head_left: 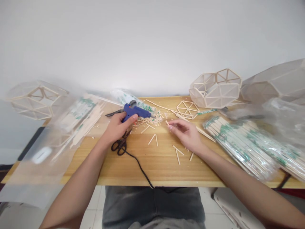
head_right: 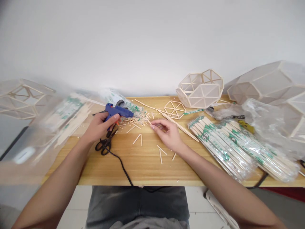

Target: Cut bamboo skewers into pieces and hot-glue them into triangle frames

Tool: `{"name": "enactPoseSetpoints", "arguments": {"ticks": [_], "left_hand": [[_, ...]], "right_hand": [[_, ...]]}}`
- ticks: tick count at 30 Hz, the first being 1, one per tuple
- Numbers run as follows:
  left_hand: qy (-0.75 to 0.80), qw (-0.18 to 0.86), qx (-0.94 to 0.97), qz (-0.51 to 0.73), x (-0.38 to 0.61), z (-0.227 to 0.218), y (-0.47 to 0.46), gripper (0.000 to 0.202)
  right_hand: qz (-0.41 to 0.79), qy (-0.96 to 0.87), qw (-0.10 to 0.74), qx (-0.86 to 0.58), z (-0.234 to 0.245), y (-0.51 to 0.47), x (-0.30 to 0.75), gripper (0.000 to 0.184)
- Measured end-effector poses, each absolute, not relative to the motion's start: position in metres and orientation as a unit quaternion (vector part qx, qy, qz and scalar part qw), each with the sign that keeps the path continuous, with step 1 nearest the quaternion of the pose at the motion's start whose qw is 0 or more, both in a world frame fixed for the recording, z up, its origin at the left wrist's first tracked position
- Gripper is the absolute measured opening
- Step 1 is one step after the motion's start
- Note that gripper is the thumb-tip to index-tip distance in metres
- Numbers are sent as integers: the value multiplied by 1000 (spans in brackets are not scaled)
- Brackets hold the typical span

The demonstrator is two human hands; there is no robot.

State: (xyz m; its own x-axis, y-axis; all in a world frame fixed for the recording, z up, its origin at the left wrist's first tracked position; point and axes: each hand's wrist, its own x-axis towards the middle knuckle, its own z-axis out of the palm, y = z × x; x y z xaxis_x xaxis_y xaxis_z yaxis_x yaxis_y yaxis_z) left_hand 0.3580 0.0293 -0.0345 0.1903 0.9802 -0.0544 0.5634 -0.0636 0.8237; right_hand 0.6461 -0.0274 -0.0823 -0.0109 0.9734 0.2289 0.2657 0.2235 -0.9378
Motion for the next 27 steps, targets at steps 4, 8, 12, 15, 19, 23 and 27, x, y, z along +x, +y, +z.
{"name": "enactPoseSetpoints", "arguments": {"ticks": [4, 8, 12, 15, 19, 23, 27], "left_hand": [[676, 241, 648, 253, 349, -35, 40, 62], [707, 184, 665, 153, 346, -40, 49, 71], [712, 155, 679, 92, 348, -44, 50, 69], [716, 122, 684, 64, 350, -45, 49, 67], [730, 63, 680, 38, 351, -41, 44, 65], [746, -14, 661, 79, 353, -31, 33, 45], [630, -13, 764, 136, 366, -29, 17, 29]], "right_hand": [[332, -654, 468, -492, -81, -29, 645, 15], [286, -714, 441, -463, -80, -32, 643, 10], [261, -751, 418, -440, -81, -35, 643, 9], [257, -765, 410, -425, -84, -35, 643, 10], [258, -776, 396, -418, -85, -35, 642, 11], [261, -789, 371, -415, -83, -35, 642, 13], [249, -800, 356, -414, -81, -36, 642, 16]]}}
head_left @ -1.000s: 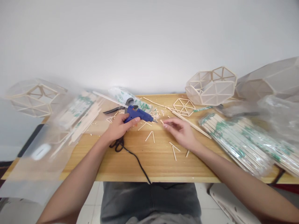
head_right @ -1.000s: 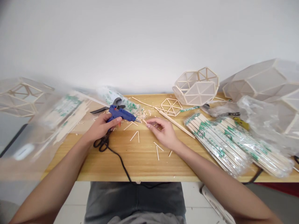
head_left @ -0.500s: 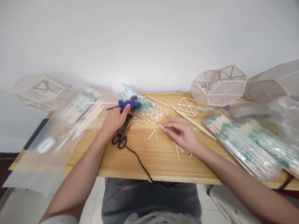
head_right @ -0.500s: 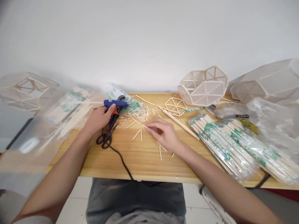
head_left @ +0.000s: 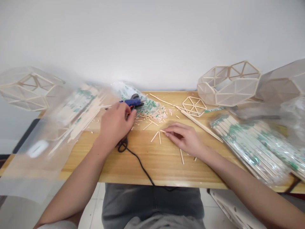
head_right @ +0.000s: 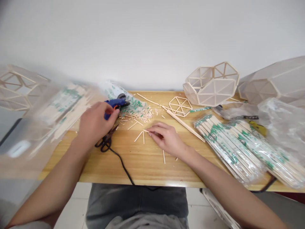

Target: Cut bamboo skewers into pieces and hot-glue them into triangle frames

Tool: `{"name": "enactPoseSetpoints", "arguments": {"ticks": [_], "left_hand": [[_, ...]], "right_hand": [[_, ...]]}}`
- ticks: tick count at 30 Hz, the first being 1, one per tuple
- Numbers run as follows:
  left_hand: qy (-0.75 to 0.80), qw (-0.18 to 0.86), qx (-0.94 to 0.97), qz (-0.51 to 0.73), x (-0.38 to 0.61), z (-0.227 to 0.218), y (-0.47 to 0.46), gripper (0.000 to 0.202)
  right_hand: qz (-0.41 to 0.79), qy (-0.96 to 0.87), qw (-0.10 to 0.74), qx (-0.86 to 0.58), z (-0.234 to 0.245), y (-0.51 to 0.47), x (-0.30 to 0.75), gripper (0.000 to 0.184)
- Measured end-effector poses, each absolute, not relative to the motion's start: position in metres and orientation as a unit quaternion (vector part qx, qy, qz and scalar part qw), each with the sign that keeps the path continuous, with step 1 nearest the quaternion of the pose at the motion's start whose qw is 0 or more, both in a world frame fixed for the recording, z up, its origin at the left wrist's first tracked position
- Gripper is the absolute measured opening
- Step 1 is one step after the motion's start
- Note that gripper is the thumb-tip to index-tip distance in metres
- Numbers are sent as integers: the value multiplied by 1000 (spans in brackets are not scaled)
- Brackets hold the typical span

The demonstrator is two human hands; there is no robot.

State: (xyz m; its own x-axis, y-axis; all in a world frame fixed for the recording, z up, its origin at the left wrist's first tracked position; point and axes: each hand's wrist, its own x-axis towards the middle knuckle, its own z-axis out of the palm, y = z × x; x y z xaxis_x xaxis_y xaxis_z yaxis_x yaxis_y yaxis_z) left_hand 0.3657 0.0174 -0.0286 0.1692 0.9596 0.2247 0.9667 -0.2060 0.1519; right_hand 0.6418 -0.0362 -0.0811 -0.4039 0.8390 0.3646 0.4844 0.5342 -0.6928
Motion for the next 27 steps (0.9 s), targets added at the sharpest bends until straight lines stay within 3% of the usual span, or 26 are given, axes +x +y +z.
{"name": "enactPoseSetpoints", "arguments": {"ticks": [3, 7, 27], "left_hand": [[-470, -81, -874, -91, 381, -35, 5, 26], [-383, -107, -917, -40, 397, -47, -5, 22], [-346, -128, -924, -97, 403, -56, -7, 20]], "right_hand": [[242, -806, 348, -413, -80, -38, 640, 18], [239, -809, 347, -411, -79, -40, 639, 18], [224, -800, 319, -457, -83, -46, 638, 15]]}}
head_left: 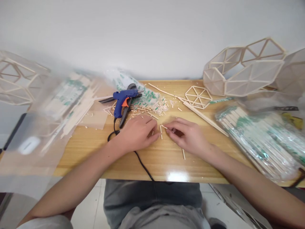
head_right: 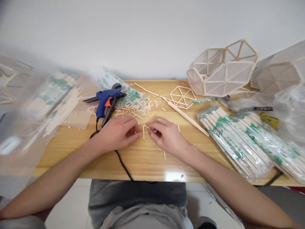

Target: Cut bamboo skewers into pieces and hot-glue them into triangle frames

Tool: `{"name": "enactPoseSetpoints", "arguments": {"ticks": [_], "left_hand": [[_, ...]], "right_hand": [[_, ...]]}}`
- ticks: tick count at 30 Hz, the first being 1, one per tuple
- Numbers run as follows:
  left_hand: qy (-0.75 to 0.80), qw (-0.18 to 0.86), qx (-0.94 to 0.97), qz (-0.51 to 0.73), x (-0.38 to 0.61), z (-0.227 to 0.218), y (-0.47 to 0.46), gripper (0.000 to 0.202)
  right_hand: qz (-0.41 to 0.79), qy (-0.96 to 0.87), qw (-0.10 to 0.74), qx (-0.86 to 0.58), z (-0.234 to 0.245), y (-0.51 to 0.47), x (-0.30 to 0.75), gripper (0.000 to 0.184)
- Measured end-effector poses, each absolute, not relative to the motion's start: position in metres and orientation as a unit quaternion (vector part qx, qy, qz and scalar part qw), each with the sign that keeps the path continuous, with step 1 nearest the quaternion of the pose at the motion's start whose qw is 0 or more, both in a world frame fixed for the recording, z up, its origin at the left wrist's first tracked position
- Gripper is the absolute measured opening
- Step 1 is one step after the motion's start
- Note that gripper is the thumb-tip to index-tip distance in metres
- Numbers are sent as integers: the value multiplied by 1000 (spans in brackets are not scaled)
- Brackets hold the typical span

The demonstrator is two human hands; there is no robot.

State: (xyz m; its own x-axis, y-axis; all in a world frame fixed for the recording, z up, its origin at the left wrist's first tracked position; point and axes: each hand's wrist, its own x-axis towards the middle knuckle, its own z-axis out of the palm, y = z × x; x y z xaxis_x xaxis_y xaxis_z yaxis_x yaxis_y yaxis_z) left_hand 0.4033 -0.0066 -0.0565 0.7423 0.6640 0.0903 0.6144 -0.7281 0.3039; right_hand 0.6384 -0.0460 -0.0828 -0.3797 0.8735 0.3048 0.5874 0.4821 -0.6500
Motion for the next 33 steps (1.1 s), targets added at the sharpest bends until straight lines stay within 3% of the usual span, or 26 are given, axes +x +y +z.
{"name": "enactPoseSetpoints", "arguments": {"ticks": [10, 33], "left_hand": [[285, 7, 951, 119, 404, -62, -10, 36], [267, 30, 960, 77, 403, -58, -9, 36]], "right_hand": [[233, -787, 307, -482, -82, -47, 637, 13], [233, -793, 317, -466, -82, -50, 635, 15]]}}
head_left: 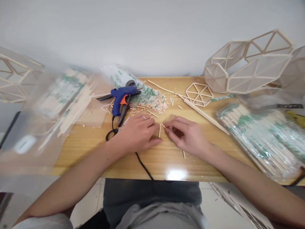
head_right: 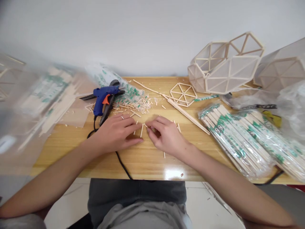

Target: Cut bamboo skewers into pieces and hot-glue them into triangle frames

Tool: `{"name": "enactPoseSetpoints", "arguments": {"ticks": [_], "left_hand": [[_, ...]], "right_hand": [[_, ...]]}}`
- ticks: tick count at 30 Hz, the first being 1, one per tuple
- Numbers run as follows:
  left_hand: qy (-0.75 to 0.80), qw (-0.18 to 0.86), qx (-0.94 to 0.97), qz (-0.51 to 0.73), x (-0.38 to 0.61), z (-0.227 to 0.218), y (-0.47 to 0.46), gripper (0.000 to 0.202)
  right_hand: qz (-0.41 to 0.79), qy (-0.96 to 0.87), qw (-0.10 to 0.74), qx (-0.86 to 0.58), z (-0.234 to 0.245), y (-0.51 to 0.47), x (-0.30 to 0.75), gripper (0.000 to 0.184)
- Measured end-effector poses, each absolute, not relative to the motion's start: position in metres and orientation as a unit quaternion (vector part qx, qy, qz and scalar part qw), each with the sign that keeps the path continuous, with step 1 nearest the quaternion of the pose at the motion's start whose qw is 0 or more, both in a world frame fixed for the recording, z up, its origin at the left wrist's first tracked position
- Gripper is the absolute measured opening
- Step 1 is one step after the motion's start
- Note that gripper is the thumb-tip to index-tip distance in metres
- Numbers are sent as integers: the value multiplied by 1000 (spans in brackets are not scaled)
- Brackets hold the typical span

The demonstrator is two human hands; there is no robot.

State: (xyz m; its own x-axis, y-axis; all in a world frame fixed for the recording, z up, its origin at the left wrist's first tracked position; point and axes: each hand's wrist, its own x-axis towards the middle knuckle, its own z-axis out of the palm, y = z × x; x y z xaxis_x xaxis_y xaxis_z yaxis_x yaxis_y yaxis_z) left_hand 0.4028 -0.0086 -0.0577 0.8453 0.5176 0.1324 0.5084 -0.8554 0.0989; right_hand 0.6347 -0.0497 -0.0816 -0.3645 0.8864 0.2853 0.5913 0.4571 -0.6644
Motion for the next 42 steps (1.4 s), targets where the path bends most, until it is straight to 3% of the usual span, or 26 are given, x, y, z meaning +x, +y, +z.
{"name": "enactPoseSetpoints", "arguments": {"ticks": [42], "left_hand": [[235, 40, 967, 85, 401, -59, -3, 30]], "right_hand": [[197, -803, 330, -455, -89, -47, 634, 13]]}}
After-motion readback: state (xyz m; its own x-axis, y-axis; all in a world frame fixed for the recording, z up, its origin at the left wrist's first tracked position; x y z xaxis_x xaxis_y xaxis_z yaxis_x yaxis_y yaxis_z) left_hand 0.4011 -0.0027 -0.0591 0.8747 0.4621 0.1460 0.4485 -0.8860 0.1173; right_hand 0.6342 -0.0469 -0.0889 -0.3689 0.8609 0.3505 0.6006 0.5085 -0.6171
